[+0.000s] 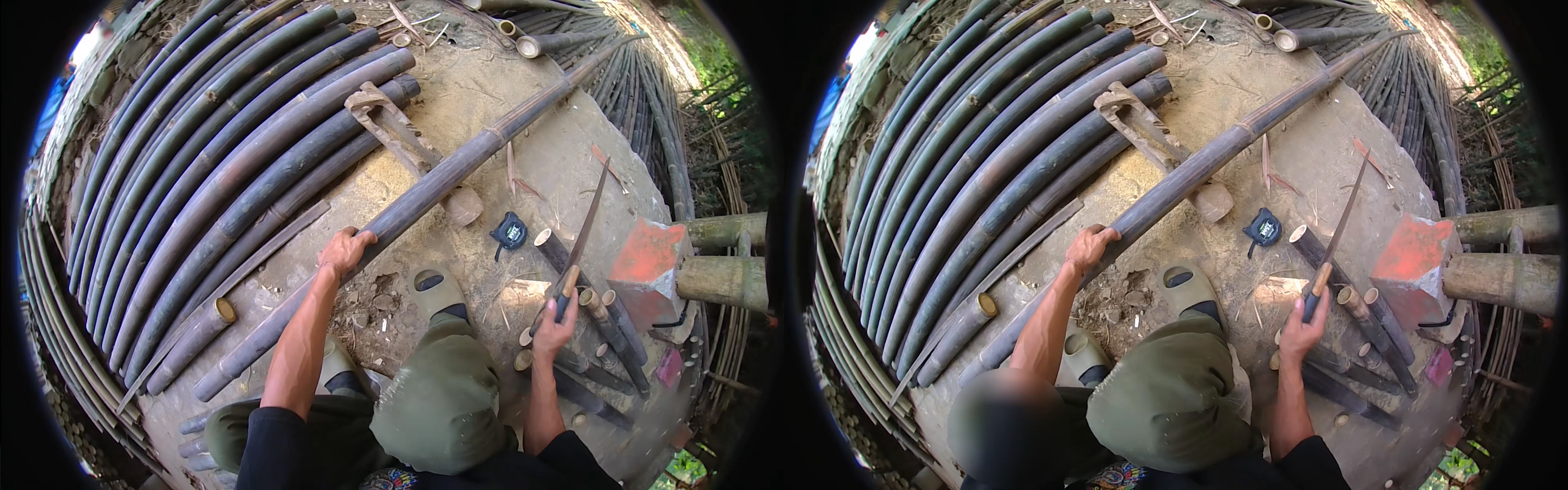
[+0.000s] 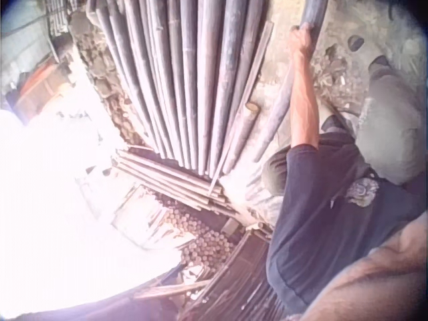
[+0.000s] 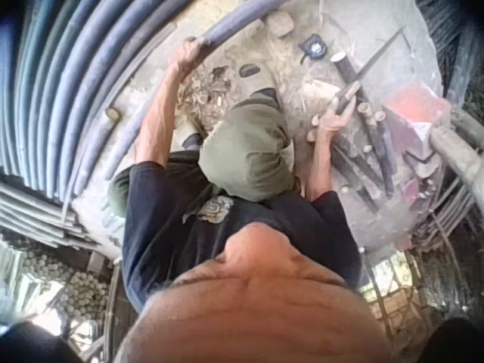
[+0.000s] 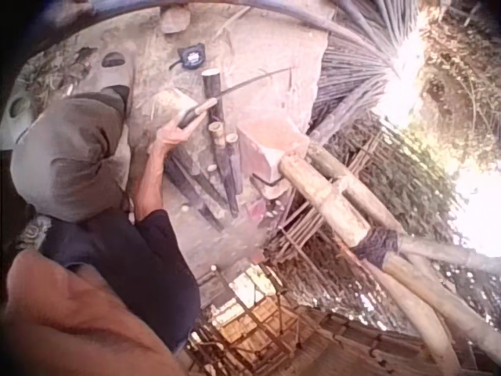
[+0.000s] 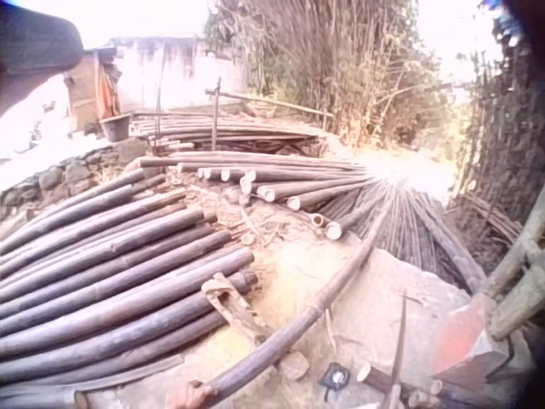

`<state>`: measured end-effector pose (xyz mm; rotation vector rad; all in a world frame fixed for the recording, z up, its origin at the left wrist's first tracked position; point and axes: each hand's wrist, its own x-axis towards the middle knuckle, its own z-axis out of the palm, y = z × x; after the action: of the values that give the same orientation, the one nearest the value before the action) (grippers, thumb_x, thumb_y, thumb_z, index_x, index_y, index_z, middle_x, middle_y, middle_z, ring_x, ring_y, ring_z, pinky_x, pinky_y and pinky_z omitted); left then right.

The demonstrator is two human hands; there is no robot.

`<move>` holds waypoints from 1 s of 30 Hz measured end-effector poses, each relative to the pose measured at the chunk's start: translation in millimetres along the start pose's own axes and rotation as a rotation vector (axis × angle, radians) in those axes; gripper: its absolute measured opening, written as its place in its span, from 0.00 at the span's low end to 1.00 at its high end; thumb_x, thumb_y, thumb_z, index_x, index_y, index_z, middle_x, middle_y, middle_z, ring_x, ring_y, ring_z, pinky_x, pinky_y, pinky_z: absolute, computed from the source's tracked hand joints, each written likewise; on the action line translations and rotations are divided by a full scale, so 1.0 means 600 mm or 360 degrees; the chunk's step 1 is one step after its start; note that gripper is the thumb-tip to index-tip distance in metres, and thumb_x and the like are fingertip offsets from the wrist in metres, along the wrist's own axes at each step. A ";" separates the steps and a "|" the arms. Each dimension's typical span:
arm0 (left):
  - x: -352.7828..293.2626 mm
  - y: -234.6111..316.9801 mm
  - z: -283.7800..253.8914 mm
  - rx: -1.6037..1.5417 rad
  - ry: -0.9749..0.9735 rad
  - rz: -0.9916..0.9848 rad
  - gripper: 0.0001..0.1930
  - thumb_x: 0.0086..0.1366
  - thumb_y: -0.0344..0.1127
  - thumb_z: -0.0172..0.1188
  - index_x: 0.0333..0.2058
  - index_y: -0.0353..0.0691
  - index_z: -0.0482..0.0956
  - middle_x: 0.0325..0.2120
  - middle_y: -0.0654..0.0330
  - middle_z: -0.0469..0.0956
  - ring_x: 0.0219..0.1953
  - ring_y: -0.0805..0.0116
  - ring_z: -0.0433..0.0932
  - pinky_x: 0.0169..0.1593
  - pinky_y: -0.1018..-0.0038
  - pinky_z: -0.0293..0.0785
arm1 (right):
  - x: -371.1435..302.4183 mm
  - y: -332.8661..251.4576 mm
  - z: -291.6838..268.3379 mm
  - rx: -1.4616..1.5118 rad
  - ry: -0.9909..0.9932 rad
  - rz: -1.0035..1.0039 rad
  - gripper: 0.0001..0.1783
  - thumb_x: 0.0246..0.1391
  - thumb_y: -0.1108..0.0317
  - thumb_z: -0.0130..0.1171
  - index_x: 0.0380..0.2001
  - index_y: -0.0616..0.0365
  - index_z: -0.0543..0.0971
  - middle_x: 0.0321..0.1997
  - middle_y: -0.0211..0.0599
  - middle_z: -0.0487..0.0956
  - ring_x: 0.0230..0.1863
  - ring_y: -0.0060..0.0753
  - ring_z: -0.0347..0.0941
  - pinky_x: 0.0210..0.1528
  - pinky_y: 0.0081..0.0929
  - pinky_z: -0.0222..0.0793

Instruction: The person sits on the ground and uses a hand saw to cut long bamboo poles into shorter sections. They measure the bamboo with a tape measure before cutting and stack the cut pieces on the ground.

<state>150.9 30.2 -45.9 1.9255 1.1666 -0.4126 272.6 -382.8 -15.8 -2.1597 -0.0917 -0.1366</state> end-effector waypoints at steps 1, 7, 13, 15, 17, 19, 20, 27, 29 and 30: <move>0.004 0.007 0.004 -0.0025 -0.0002 0.0007 0.29 0.57 0.58 0.54 0.44 0.39 0.84 0.46 0.46 0.81 0.50 0.49 0.78 0.55 0.64 0.71 | -0.011 -0.015 -0.034 0.0211 -0.0046 -0.0028 0.32 0.62 0.71 0.57 0.67 0.69 0.62 0.58 0.47 0.74 0.53 0.35 0.73 0.57 0.31 0.68; 0.063 -0.048 0.025 -0.0115 -0.0121 0.0112 0.34 0.52 0.63 0.55 0.49 0.43 0.83 0.49 0.48 0.81 0.52 0.52 0.79 0.57 0.62 0.69 | -0.100 -0.091 -0.166 0.0225 -0.0947 0.0008 0.31 0.56 0.68 0.62 0.61 0.70 0.70 0.48 0.47 0.80 0.44 0.33 0.77 0.51 0.27 0.71; 0.045 -0.039 0.032 -0.0068 -0.0060 0.0121 0.35 0.55 0.63 0.53 0.49 0.39 0.82 0.49 0.45 0.81 0.52 0.50 0.79 0.56 0.63 0.70 | -0.116 -0.086 -0.179 0.0084 -0.1444 -0.0312 0.27 0.49 0.72 0.67 0.54 0.68 0.77 0.36 0.49 0.82 0.34 0.41 0.80 0.42 0.29 0.74; 0.037 -0.032 0.029 -0.0086 -0.0053 0.0136 0.34 0.58 0.63 0.52 0.49 0.39 0.82 0.50 0.44 0.80 0.53 0.49 0.78 0.57 0.62 0.70 | -0.111 -0.092 -0.168 0.0094 -0.1548 -0.0231 0.27 0.49 0.74 0.67 0.54 0.67 0.77 0.32 0.47 0.81 0.31 0.41 0.79 0.39 0.31 0.73; 0.029 -0.023 0.028 -0.0120 -0.0082 0.0205 0.32 0.60 0.62 0.52 0.49 0.39 0.82 0.51 0.44 0.79 0.54 0.49 0.78 0.58 0.62 0.69 | -0.107 -0.107 -0.104 0.0123 -0.1471 -0.0275 0.26 0.51 0.74 0.66 0.55 0.66 0.77 0.33 0.46 0.81 0.32 0.37 0.79 0.40 0.30 0.74; 0.057 -0.070 0.031 -0.0031 0.0011 0.0251 0.32 0.61 0.62 0.52 0.49 0.39 0.82 0.51 0.43 0.79 0.54 0.48 0.78 0.58 0.61 0.70 | -0.093 -0.149 -0.003 0.0179 -0.1567 -0.0101 0.25 0.53 0.72 0.65 0.55 0.66 0.77 0.34 0.45 0.82 0.34 0.32 0.79 0.41 0.29 0.74; 0.067 -0.092 0.034 0.0008 0.0053 0.0275 0.32 0.62 0.62 0.53 0.49 0.39 0.82 0.51 0.42 0.78 0.54 0.48 0.78 0.58 0.61 0.70 | -0.086 -0.181 0.052 0.0284 -0.1569 -0.0155 0.25 0.54 0.71 0.65 0.56 0.66 0.77 0.36 0.45 0.82 0.35 0.31 0.79 0.42 0.27 0.74; -0.061 -0.015 0.022 0.0476 0.0468 0.0399 0.34 0.66 0.66 0.49 0.46 0.36 0.79 0.46 0.43 0.77 0.50 0.47 0.78 0.53 0.56 0.73 | -0.055 -0.251 0.020 0.1293 -0.1511 -0.0199 0.47 0.47 0.78 0.62 0.69 0.73 0.52 0.33 0.41 0.78 0.37 0.31 0.78 0.42 0.28 0.74; -0.071 -0.007 0.030 0.0602 0.0518 0.0239 0.34 0.68 0.69 0.43 0.42 0.38 0.77 0.41 0.40 0.79 0.44 0.40 0.80 0.49 0.51 0.75 | -0.043 -0.252 -0.006 0.0968 -0.1528 -0.0314 0.44 0.47 0.78 0.60 0.67 0.75 0.56 0.29 0.38 0.79 0.32 0.27 0.77 0.39 0.23 0.73; -0.072 0.001 0.028 0.0585 0.0479 0.0178 0.34 0.69 0.69 0.42 0.42 0.39 0.77 0.40 0.40 0.80 0.44 0.40 0.80 0.48 0.51 0.75 | -0.039 -0.234 -0.019 0.0844 -0.1526 -0.0379 0.43 0.47 0.76 0.60 0.67 0.76 0.58 0.28 0.38 0.79 0.29 0.25 0.77 0.37 0.23 0.74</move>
<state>131.5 -8.1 -28.0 2.4258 1.2276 -0.2984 231.9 -314.4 102.4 -1.5079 -0.8321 0.7199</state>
